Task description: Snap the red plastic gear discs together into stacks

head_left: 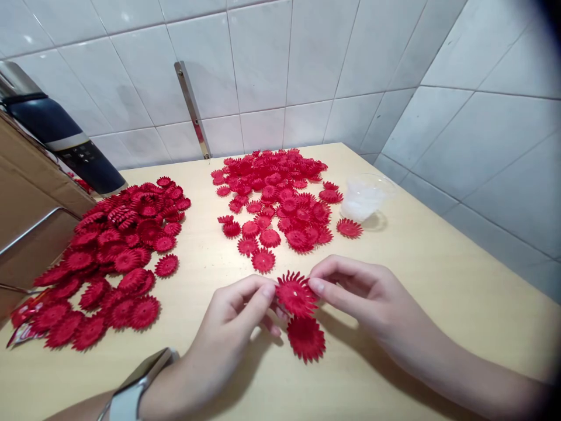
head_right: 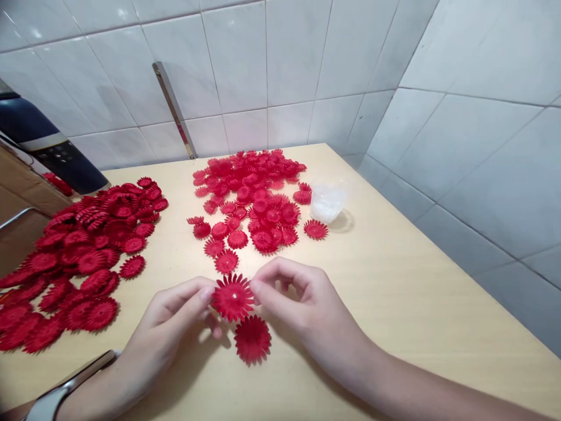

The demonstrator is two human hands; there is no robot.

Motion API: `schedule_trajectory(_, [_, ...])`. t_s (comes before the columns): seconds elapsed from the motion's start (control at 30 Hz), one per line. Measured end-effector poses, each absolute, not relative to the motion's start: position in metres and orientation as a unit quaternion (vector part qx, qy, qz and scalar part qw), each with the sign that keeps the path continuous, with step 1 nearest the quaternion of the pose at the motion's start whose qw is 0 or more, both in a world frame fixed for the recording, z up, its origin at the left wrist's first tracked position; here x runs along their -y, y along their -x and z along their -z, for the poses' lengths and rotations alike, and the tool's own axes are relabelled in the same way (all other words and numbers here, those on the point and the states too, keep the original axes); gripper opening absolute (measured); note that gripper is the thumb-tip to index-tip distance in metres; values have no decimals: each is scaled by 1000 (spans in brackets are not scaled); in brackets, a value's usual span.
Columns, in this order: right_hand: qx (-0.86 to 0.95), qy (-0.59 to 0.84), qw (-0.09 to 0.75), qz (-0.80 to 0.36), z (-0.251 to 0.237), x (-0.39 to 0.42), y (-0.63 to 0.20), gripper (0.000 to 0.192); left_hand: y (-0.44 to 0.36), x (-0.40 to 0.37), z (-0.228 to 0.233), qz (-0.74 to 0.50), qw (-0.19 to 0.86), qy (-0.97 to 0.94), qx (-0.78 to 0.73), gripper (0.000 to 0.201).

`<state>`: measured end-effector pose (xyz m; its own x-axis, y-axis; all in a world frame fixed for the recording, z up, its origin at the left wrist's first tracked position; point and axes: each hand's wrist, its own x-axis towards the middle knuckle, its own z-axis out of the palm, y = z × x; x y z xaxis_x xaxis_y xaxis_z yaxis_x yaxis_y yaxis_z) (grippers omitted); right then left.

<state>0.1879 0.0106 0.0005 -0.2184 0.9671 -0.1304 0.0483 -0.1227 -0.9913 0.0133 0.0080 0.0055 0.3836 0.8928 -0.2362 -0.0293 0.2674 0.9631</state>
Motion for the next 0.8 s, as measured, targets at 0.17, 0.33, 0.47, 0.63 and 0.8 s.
schedule_trajectory(0.17, [544, 476, 406, -559, 4, -11, -189, 16, -15, -9, -8, -348, 665, -495, -438, 28])
schedule_trajectory(0.33, [591, 474, 413, -505, 6, -9, -192, 13, -16, -10, -8, -352, 684, -477, -426, 25])
schedule_trajectory(0.47, [722, 403, 388, -407, 3, -5, -195, 30, -17, -9, -6, -370, 701, -440, -423, 26])
schedule_trajectory(0.63, [804, 358, 390, -270, 2, -4, -193, 32, -18, -8, -4, -384, 704, -403, -442, 25])
schedule_trajectory(0.8, [782, 349, 430, -286, 1, -6, -191, 21, -17, -9, -5, -349, 706, -441, -431, 28])
